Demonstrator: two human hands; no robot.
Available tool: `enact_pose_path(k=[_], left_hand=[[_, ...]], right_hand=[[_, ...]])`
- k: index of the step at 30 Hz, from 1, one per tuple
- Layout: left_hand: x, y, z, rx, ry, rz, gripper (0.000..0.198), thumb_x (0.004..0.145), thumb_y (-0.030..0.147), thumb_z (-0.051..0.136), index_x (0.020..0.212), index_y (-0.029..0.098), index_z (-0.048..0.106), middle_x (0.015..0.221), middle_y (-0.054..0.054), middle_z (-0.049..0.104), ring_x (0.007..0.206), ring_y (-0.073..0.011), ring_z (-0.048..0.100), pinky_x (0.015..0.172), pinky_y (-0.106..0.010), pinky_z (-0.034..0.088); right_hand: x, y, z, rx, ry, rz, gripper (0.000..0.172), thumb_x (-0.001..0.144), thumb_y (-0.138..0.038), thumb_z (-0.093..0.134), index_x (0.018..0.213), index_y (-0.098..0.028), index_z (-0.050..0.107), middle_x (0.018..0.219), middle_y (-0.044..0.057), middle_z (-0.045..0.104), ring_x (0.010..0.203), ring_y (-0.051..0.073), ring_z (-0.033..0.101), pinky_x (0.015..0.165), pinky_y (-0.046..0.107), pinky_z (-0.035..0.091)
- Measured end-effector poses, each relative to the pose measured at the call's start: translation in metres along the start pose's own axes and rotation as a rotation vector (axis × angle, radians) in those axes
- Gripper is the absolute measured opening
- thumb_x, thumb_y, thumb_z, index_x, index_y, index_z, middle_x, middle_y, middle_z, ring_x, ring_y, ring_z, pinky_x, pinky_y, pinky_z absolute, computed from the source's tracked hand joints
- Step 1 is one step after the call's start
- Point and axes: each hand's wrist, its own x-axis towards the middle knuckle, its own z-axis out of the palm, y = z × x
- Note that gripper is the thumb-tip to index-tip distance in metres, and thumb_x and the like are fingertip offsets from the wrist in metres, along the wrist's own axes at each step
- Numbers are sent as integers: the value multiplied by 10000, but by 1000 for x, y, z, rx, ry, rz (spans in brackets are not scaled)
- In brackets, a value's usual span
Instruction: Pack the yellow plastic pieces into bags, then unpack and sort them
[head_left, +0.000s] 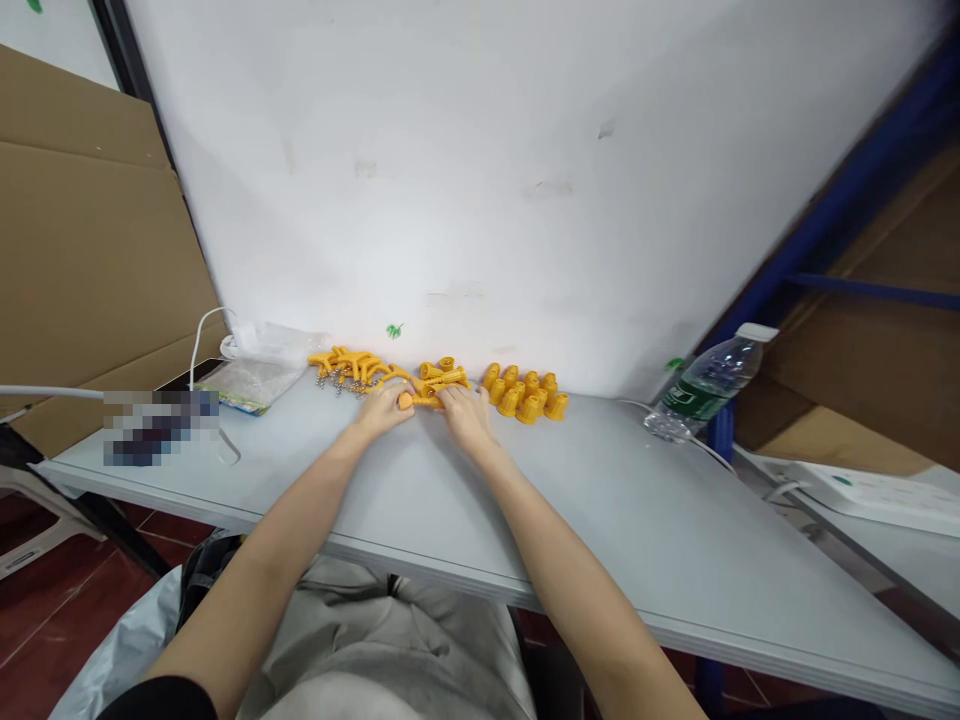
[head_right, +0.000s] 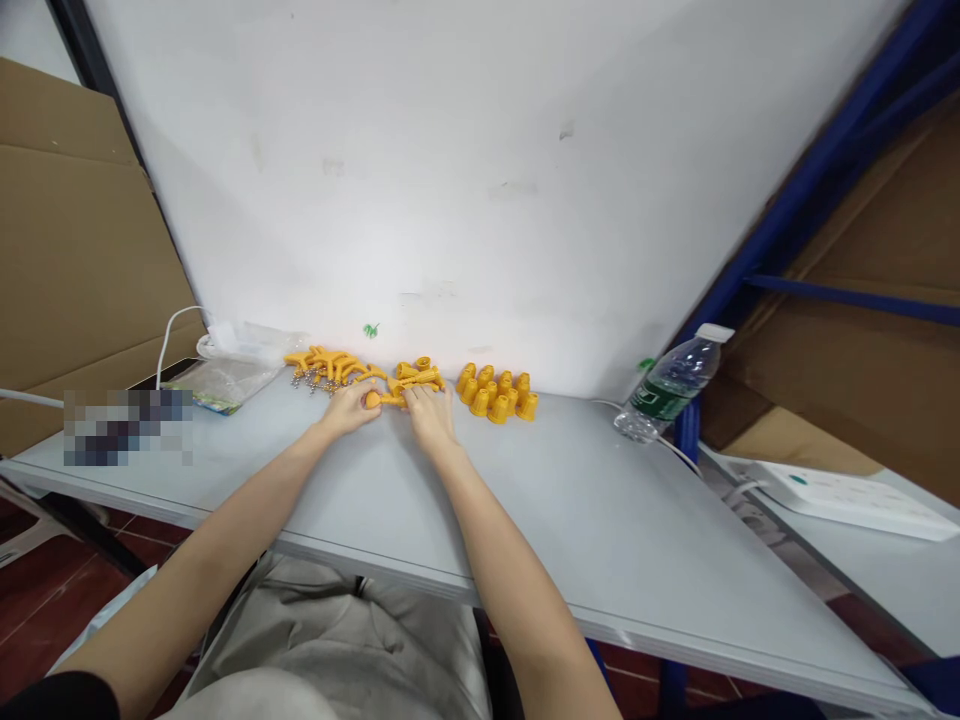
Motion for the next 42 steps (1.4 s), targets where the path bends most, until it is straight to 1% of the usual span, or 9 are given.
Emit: enact_pose_path(k=[5,11,17,22,27,30,34,38,42], left_hand=[[2,0,-3,-57,-44,-75,286,659,202,651,938,231,702,764,5,700,780,-200,655,714,-294,495],[3,-5,-4,-263,-154,-192,189,635,161,642,819,189,674,483,70,527,492,-116,537,516,-229,405],[2,-1,-11,-173,-113,-170,182,635,177,654,815,196,673,543,51,567,558,-133,558,550,-241,405],[-3,17,-11,32,26,14,262,716,197,612,969,214,679,910,-22,705,852,-192,638,744,-275,462],[-5,25,-9,123,-51,25,315,767,211,590,1074,220,658,1058,-57,687,944,-227,637,796,-302,469],[-3,24,-11,126,-113,11,329,755,217,604,1080,215,656,1033,-62,688,950,-241,634,795,-311,469],[-1,24,-13,61,-131,-39,298,721,215,625,1014,213,677,888,-41,699,904,-240,640,768,-305,467],[2,25,-9,-84,-100,-195,207,670,217,672,876,202,686,654,6,649,718,-197,632,661,-274,455],[5,22,-3,-359,-181,-357,79,663,206,682,725,171,647,490,47,554,492,-114,530,506,-222,389]], right_hand=[[2,0,1,6,-25,-26,249,943,-164,409,1010,-210,644,1015,103,713,1010,272,583,942,467,292],[2,-4,1,7,-63,-46,297,929,-150,422,1124,-207,639,1051,114,709,1009,278,596,971,480,282],[3,-5,1,26,-60,-70,346,914,-120,430,1212,-195,590,1108,130,697,1073,276,577,1017,504,252],[1,9,1,108,-61,-46,322,937,-155,388,1176,-198,600,1148,112,689,1096,253,574,1051,499,246],[-2,14,-1,80,-126,5,340,915,-117,410,1167,-212,618,1171,96,683,1091,245,566,936,414,325],[0,10,-3,34,-165,28,322,887,-86,473,1141,-216,622,1128,74,694,1007,225,581,796,338,319],[2,7,-5,-4,-134,16,230,913,-110,462,1046,-197,628,1050,68,699,978,219,563,744,320,259],[2,6,-7,-79,-58,-9,208,951,-151,417,940,-191,622,989,75,687,963,220,529,744,330,229],[1,5,-5,-159,-13,-40,244,956,-121,392,968,-199,623,1006,76,660,974,210,503,759,338,216]])
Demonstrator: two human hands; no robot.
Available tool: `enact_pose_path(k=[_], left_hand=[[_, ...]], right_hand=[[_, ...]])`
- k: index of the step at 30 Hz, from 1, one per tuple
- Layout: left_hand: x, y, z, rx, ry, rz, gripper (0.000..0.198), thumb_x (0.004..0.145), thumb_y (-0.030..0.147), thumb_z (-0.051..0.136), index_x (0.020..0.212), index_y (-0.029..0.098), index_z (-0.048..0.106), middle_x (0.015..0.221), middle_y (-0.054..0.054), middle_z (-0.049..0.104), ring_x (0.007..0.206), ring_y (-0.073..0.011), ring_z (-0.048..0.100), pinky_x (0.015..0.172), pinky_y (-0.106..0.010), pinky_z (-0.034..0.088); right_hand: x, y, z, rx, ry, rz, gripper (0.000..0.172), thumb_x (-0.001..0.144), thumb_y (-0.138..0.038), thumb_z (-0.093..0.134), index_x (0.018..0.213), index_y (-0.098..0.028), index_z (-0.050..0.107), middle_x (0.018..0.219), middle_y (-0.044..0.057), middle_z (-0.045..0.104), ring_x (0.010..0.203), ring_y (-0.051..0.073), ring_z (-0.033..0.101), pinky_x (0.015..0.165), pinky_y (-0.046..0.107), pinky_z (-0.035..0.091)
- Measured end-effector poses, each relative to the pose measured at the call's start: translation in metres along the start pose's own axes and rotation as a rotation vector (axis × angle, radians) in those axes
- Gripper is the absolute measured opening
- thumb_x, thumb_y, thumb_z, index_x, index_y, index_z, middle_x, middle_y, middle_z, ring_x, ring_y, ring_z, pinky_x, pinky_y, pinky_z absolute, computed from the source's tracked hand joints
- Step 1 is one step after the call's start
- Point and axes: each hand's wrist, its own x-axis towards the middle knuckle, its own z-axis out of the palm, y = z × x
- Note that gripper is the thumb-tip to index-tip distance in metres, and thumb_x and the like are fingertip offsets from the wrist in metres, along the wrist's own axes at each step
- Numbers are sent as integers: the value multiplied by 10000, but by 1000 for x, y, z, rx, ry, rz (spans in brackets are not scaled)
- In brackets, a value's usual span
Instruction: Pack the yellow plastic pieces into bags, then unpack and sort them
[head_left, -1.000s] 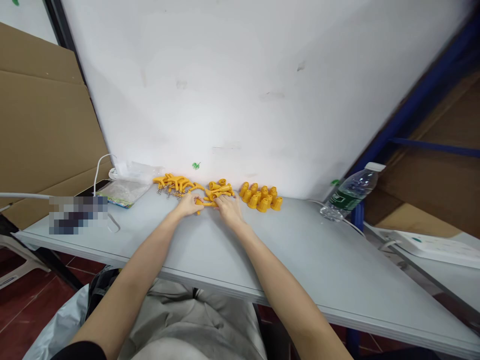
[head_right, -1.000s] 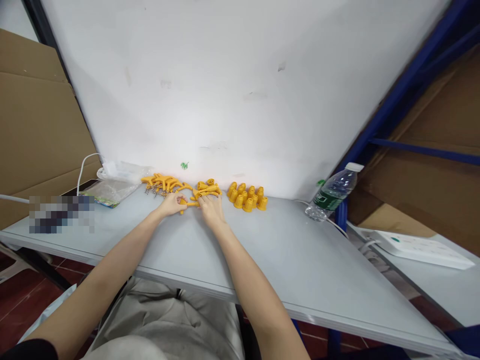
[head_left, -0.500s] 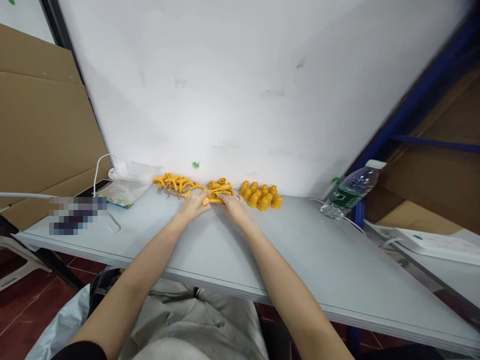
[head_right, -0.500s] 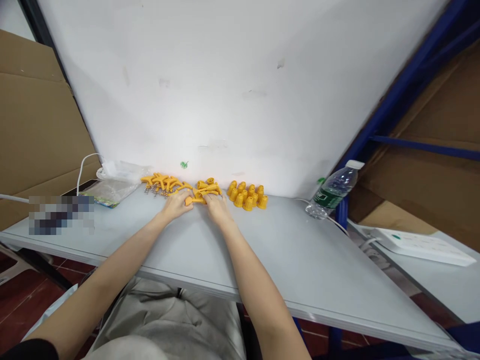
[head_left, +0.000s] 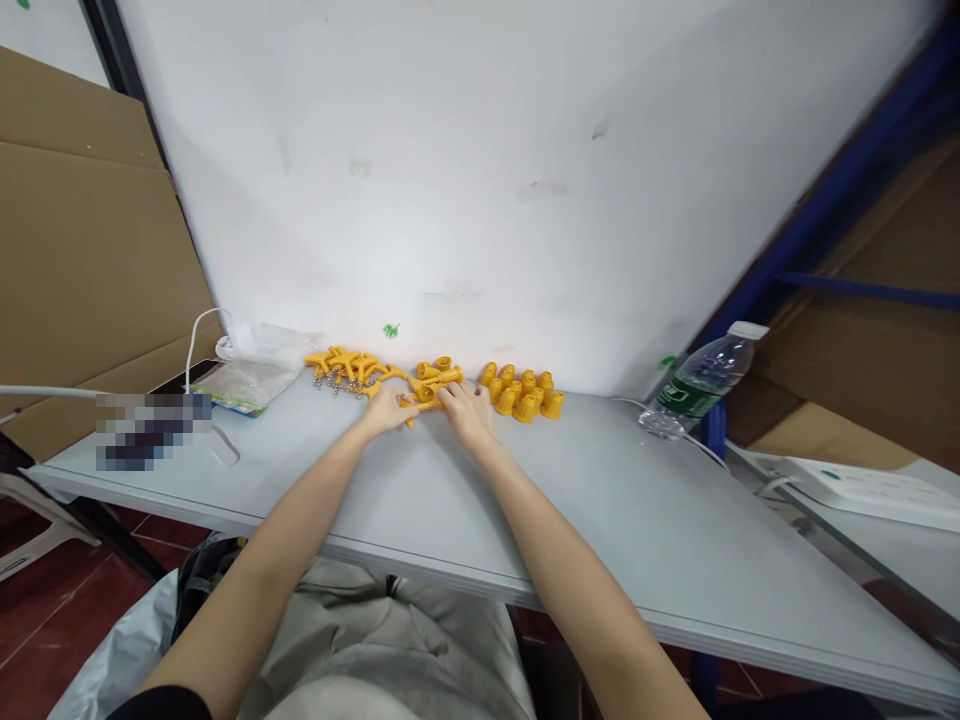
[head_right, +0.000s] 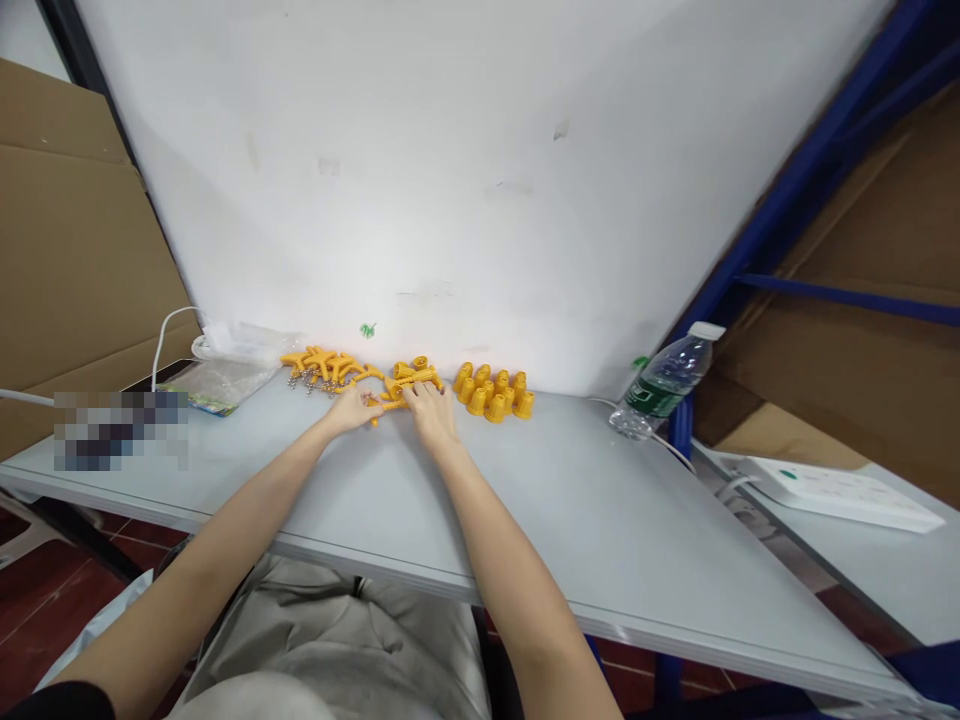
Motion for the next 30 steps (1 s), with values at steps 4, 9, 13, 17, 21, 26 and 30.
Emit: enact_pose_path(k=[4,9,13,17,21,26,30], left_hand=[[2,-5,-2,-172,-69,-77,91,666,222,686,668,157,623,491,48,562,412,-63,417,427,-195,305],[-2,-4,-4,-22,-5,-6,88,665,222,670,737,173,656,539,32,585,495,-106,500,483,-221,361],[-8,-2,-4,309,157,231,274,670,235,671,944,232,695,810,-14,693,811,-205,637,695,-284,469],[-11,-4,-5,453,151,320,318,734,246,614,1045,252,682,973,-32,707,961,-233,636,804,-306,476],[-9,-5,-5,485,109,337,330,747,252,612,1073,244,668,1005,-31,707,956,-233,639,795,-301,472],[-6,-1,-6,463,93,263,195,822,253,555,967,199,674,844,-41,698,817,-204,646,738,-283,458],[-7,0,-9,450,110,265,174,866,254,514,947,206,659,798,-24,673,788,-176,630,731,-261,450]], right_hand=[[1,-2,3,-27,-3,-20,234,960,-135,401,975,-207,622,983,73,652,971,215,499,781,341,215],[1,-1,4,7,-29,-1,211,956,-148,410,1007,-191,610,1027,84,674,985,227,536,811,346,239],[-2,3,7,113,-143,26,217,919,-159,473,1102,-170,590,1122,113,674,1008,239,556,799,341,279],[-4,5,7,187,-227,47,352,941,-163,426,1276,-180,530,1229,118,643,1104,244,535,791,349,306],[-2,3,4,157,-232,45,361,942,-141,409,1270,-203,547,1222,109,654,1121,246,529,799,358,309],[-2,2,2,78,-159,32,314,906,-108,453,1177,-182,592,1188,129,660,1114,258,522,792,350,303],[-5,9,5,95,-78,27,312,899,-111,436,1147,-185,611,1130,127,675,1073,263,528,797,354,299]])
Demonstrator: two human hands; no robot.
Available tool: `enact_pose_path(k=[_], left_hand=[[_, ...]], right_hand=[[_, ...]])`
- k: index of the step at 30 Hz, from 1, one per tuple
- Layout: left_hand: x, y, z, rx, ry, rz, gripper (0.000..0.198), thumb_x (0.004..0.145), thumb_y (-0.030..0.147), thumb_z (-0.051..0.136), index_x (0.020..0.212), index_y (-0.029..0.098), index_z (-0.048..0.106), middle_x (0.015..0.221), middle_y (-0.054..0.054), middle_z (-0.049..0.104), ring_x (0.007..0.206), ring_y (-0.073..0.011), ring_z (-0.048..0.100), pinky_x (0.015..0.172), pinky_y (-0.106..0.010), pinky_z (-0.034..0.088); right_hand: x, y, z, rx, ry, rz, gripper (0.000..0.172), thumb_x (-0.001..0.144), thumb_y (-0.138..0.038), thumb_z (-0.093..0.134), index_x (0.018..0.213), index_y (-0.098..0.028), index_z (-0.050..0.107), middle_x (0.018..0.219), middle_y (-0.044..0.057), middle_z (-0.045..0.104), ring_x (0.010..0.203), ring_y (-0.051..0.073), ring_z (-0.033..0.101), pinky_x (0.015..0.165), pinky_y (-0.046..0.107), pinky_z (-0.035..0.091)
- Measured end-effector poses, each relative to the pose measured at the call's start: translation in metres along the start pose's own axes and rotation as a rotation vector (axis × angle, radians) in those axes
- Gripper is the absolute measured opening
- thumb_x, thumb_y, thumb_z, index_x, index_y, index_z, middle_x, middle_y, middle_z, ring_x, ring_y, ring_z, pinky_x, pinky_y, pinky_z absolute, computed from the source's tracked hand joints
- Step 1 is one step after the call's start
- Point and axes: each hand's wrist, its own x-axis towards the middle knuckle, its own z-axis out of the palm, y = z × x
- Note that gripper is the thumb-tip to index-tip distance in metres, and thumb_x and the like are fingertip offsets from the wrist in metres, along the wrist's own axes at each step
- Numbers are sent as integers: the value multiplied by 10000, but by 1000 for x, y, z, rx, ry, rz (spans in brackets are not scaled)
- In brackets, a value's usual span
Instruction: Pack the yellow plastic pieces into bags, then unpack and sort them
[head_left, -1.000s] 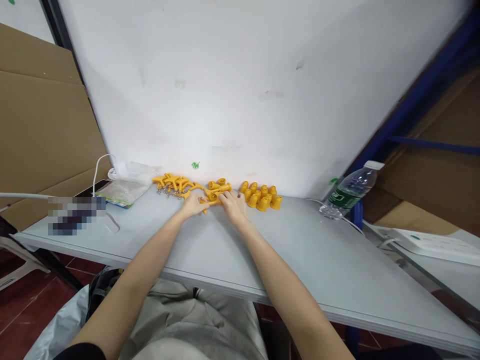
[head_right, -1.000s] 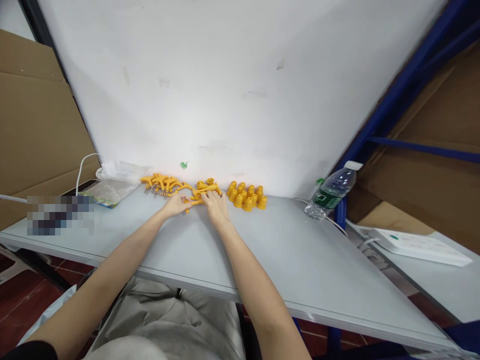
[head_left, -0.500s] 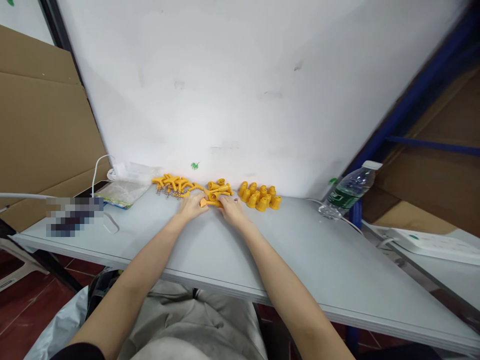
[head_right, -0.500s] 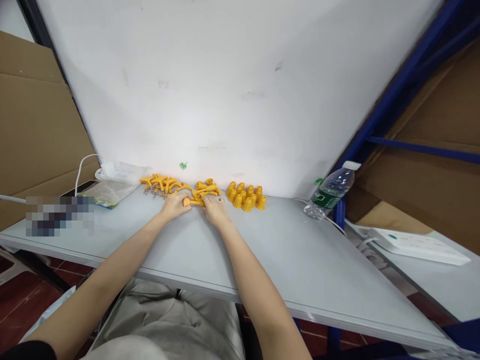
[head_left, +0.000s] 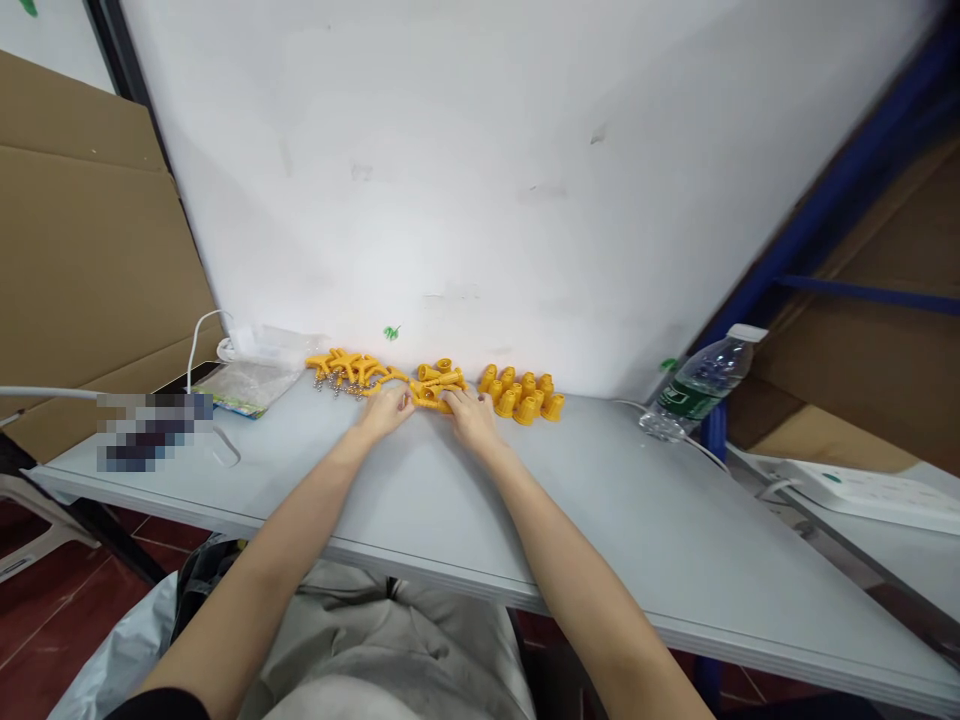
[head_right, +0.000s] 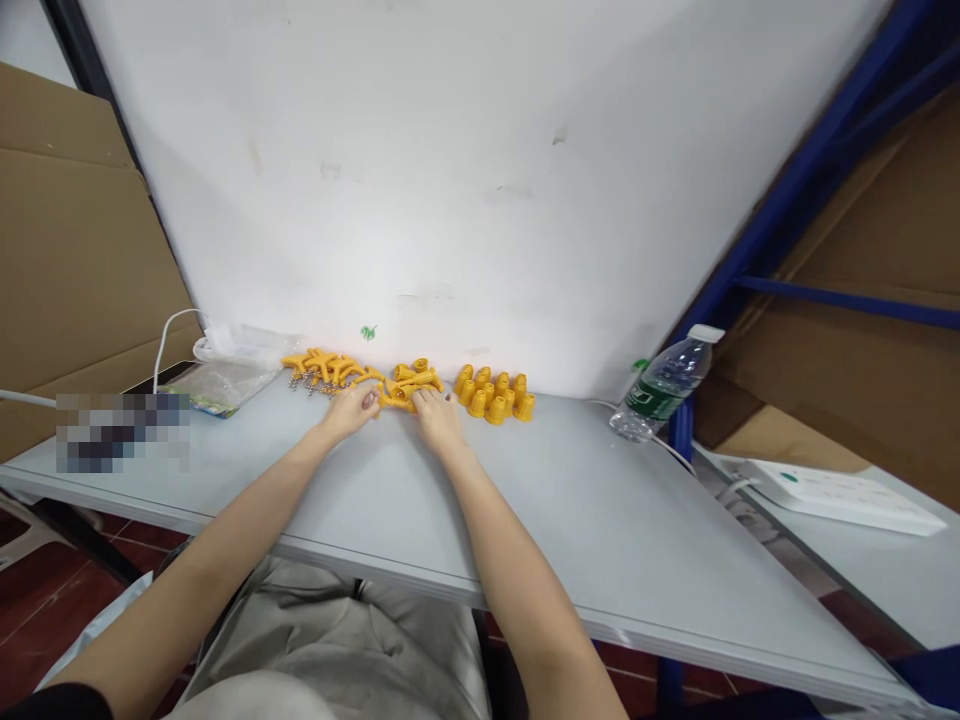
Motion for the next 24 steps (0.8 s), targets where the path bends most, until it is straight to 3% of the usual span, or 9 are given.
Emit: enact_pose_path(k=[6,13,16,19,24], left_hand=[[-4,-5,3,-23,108,175,331,853,267,571,1182,230,591,1217,-72,603,1122,-211,572,865,-279,468],[-1,-6,8,-78,79,156,391,839,155,518,1222,220,561,1216,-70,623,1141,-213,572,930,-314,461],[0,-5,6,-128,74,110,366,790,149,556,1148,220,587,1136,-52,656,1061,-212,600,886,-309,463],[0,-4,5,-198,58,15,331,733,145,590,1054,226,606,932,-9,674,891,-186,622,786,-279,460],[5,-5,7,-473,-53,-160,260,667,111,615,908,204,584,558,79,521,530,-110,510,539,-220,384]], right_hand=[[-1,6,4,94,54,17,293,917,-177,441,1148,-156,620,1120,153,678,1060,276,538,806,363,296],[1,0,0,70,84,0,265,944,-184,424,1115,-168,626,1079,131,692,1018,260,552,826,367,281],[2,-3,-3,28,95,-9,242,954,-188,423,1068,-176,636,1045,114,696,1003,251,553,807,356,270],[3,-4,-4,1,89,-28,232,960,-185,424,1041,-182,642,1042,105,700,1001,249,554,800,353,263],[4,-5,-2,-54,52,-48,227,937,-158,474,1092,-194,637,1065,102,699,1001,254,545,813,358,257]])
